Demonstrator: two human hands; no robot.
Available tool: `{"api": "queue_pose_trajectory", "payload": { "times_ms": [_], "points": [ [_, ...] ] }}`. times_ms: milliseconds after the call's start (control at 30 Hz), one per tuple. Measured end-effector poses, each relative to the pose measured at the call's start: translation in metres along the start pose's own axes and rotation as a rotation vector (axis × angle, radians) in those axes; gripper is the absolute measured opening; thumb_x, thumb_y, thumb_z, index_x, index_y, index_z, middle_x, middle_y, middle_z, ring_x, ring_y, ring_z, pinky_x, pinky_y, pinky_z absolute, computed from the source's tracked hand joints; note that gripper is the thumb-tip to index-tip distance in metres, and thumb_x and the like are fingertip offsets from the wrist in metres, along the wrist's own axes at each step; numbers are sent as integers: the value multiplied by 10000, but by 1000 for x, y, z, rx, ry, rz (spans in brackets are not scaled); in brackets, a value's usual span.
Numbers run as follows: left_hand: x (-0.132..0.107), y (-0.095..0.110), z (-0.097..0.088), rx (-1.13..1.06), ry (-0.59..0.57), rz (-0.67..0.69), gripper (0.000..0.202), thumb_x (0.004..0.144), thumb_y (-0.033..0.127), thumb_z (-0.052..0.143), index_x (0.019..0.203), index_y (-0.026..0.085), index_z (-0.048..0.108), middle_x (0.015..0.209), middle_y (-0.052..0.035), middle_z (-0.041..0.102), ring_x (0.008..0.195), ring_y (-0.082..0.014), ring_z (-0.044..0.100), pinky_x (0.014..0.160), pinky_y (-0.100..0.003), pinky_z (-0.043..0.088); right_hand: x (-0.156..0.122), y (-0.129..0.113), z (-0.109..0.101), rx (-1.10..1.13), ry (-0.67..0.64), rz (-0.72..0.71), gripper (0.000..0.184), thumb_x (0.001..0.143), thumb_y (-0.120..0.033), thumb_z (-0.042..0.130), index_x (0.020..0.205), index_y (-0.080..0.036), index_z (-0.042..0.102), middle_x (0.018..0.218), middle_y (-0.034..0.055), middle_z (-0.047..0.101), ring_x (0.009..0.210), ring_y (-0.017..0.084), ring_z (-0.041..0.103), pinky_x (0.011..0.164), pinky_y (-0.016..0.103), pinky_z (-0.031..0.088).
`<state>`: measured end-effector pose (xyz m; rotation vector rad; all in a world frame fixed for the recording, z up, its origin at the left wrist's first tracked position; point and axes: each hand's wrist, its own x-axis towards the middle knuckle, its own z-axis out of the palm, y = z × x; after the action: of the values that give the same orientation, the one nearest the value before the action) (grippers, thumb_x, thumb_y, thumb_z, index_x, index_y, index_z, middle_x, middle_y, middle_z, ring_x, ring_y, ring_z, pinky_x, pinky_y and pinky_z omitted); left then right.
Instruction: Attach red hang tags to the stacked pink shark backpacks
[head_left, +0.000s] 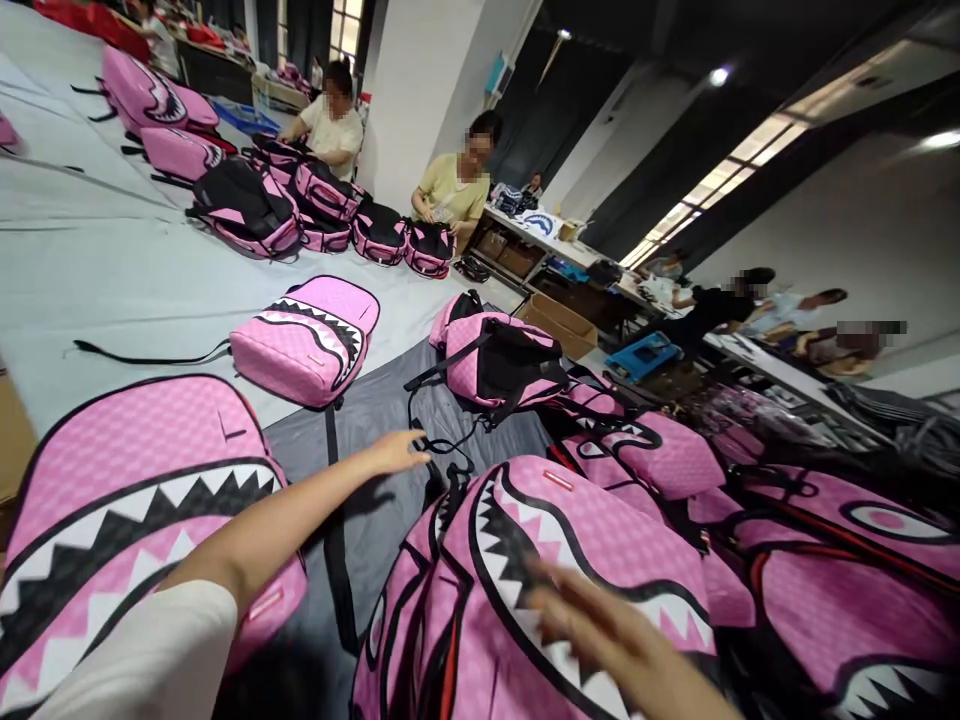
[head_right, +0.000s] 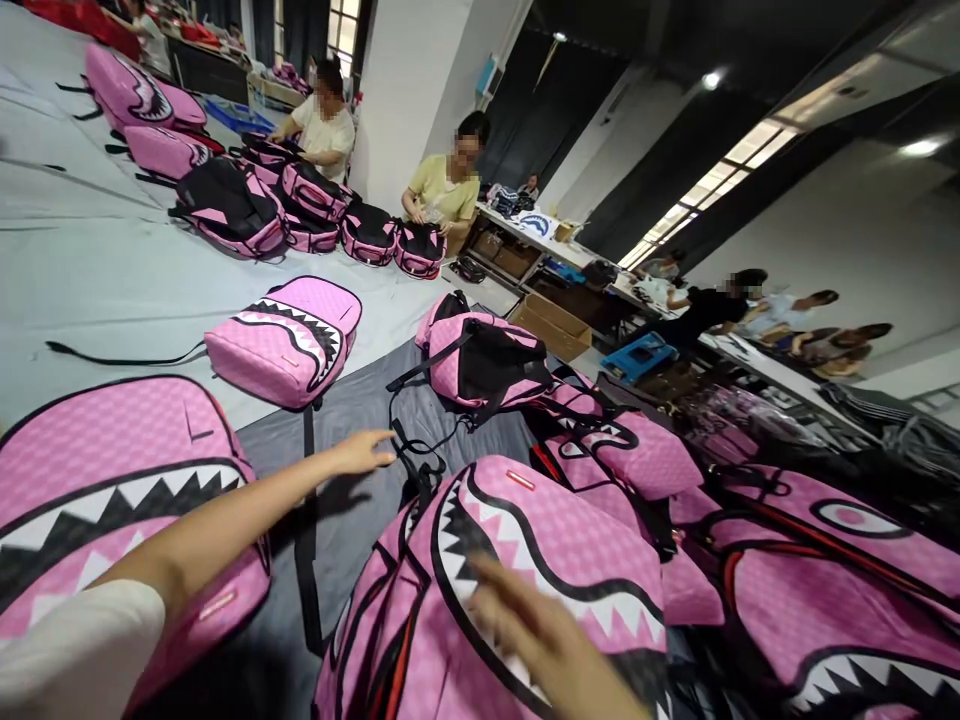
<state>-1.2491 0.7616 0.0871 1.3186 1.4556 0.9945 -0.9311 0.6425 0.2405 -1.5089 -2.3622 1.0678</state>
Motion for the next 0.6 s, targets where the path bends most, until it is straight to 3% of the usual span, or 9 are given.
{"api": "queue_pose_trajectory", "payload": {
  "times_ms": [100, 200, 267, 333, 433, 533, 600],
  "points": [
    [49, -15, -43, 131, 60, 1, 599, 814, 215, 682, 1389, 97, 557, 1453, -222, 513, 1374, -360, 469, 1189, -508, 298, 132, 6, -25, -33, 233, 173, 628, 839, -504, 550, 1377, -178, 550, 1210, 151, 690, 1112, 296, 663, 959, 437, 537],
    [81, -37, -60, 294, 87, 84, 593, 899, 220, 562, 1469, 107, 450, 1493, -192, 477, 1393, -328, 443, 1184, -505, 327, 254, 29, -30, -167, 277, 296, 610, 872, -402, 544, 1409, -116, 497, 1253, 183, 660, 1115, 295, 656, 988, 421, 504],
    [107, -47, -64, 428, 86, 194, 563, 915, 221, 528, 1465, 128, 454, 1488, -154, 493, 1380, -301, 453, 1171, -488, 364, 315, 47, -26, -270, 288, 372, 625, 896, -375, 550, 1450, -106, 445, 1316, 195, 619, 1180, 307, 621, 1016, 419, 477],
    [147, -48, -64, 529, 80, 297, 525, 924, 213, 498, 1445, 150, 479, 1497, -127, 486, 1375, -282, 454, 1173, -468, 374, 363, 66, -20, -364, 350, 400, 669, 902, -367, 561, 1486, -91, 388, 1400, 213, 546, 1288, 333, 539, 1054, 429, 441],
    [233, -34, -60, 641, 85, 372, 522, 925, 198, 481, 1447, 169, 477, 1528, -120, 444, 1389, -267, 436, 1174, -433, 383, 421, 101, -16, -399, 476, 431, 724, 892, -379, 570, 1504, -71, 337, 1472, 233, 452, 1368, 356, 444, 1084, 443, 408],
    [330, -27, -45, 732, 114, 331, 625, 910, 187, 513, 1518, 169, 371, 1596, -161, 319, 1465, -293, 326, 1178, -436, 367, 477, 142, -24, -363, 593, 468, 897, 818, -434, 661, 1536, -83, 254, 1552, 247, 324, 1450, 360, 318, 1154, 479, 322],
    [386, -41, -29, 744, 143, 240, 693, 931, 273, 519, 1566, 169, 261, 1636, -190, 201, 1510, -327, 221, 1192, -483, 323, 513, 169, -31, -326, 637, 484, 1083, 726, -487, 749, 1565, -120, 171, 1612, 239, 195, 1498, 378, 193, 1185, 552, 242]
  ]
}}
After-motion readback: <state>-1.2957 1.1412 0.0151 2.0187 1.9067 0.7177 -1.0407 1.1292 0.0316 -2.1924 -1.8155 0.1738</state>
